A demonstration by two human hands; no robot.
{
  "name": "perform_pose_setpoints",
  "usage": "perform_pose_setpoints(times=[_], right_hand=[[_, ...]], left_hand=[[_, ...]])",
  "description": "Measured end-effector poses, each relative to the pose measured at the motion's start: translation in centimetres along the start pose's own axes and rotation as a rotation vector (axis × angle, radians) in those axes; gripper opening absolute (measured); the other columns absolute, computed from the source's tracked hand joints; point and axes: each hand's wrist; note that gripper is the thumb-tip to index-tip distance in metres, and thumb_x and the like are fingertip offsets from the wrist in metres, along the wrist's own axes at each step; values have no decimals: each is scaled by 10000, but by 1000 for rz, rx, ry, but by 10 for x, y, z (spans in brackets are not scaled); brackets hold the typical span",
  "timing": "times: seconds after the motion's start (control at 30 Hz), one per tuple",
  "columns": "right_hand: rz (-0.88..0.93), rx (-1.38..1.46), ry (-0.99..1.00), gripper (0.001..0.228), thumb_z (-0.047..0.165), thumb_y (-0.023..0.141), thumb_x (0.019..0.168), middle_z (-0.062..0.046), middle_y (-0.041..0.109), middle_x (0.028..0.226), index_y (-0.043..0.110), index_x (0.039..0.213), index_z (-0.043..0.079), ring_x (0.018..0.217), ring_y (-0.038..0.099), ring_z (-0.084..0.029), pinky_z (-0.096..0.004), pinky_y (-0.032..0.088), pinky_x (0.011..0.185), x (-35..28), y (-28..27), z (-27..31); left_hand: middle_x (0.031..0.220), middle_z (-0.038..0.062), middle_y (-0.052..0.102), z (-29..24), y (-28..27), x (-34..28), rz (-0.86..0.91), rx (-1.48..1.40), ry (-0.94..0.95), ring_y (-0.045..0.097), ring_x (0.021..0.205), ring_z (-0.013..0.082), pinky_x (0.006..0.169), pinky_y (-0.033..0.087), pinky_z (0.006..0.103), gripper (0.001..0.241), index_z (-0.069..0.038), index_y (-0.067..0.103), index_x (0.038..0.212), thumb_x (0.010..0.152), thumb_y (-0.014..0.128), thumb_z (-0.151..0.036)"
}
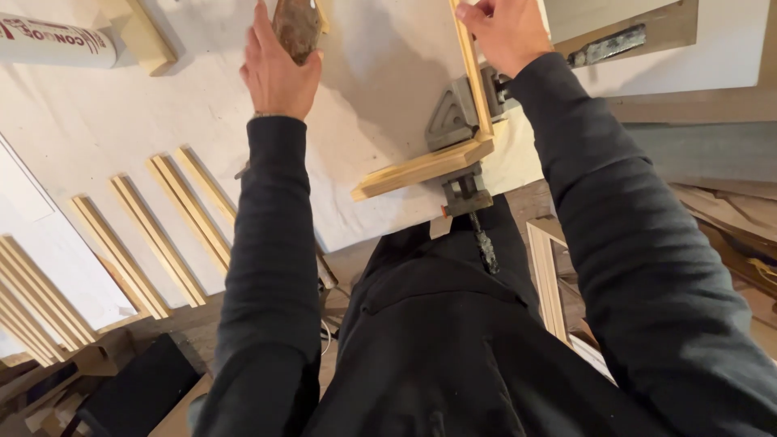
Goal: Assembling a wooden picture frame using glue, corner clamps, and a hammer.
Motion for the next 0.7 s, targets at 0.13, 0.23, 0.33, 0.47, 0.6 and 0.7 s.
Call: perform_pose_setpoints(times=[0.13,0.23,0.33,0.47,0.6,0.7], right_hand=[[-82,98,-131,272,261,705,1085,-79,709,856,700,1038,-7,764,701,-177,-330,550,697,3,-2,-4],[-93,75,-138,285,285,727,1055,-80,711,833,712,1026,2,736,689,-190,-354,539,666,8,10,-16],[-129,-113,-193,308,312,728,1089,-107,705,822,735,1017,12,736,671,-230,-389,516,650,14,7,-13],[57,15,8,297,342,691,1032,-42,727,819,746,985,54,710,678,-163,-361,518,662,14,1,-2],[77,133,62,325,352,683,1040,-47,720,827,728,1008,32,717,674,-146,-331,529,668,15,-2,0],[93,100,83,328,361,695,1022,-27,734,838,744,1010,37,730,688,-126,-313,523,673,13,-3,3]], left_hand=[[1439,200,540,-10,7,-7,190,-170,-136,534,1325,414,1112,460,444,867,-6,365,1565,862,834,-201],[1463,201,545,-50,-5,-38,277,-398,-79,607,1327,344,1116,517,397,819,33,385,1533,900,835,-227],[1450,205,575,-100,-15,-62,472,-639,-59,607,1339,342,1144,481,405,846,53,387,1522,884,860,-239],[1359,215,565,-142,-24,-76,572,-512,23,663,1173,339,998,538,413,883,1,386,1505,832,876,-292],[1249,171,600,-160,-24,-82,535,-465,-8,701,1008,346,839,600,412,864,-62,402,1498,796,852,-284],[1214,143,610,-169,-22,-91,512,-405,3,697,978,372,793,589,433,858,-108,417,1496,773,854,-255]])
Point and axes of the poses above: each hand's wrist, its own x-axis towards the middle knuckle, its own y-axis out of the palm, z = x × y
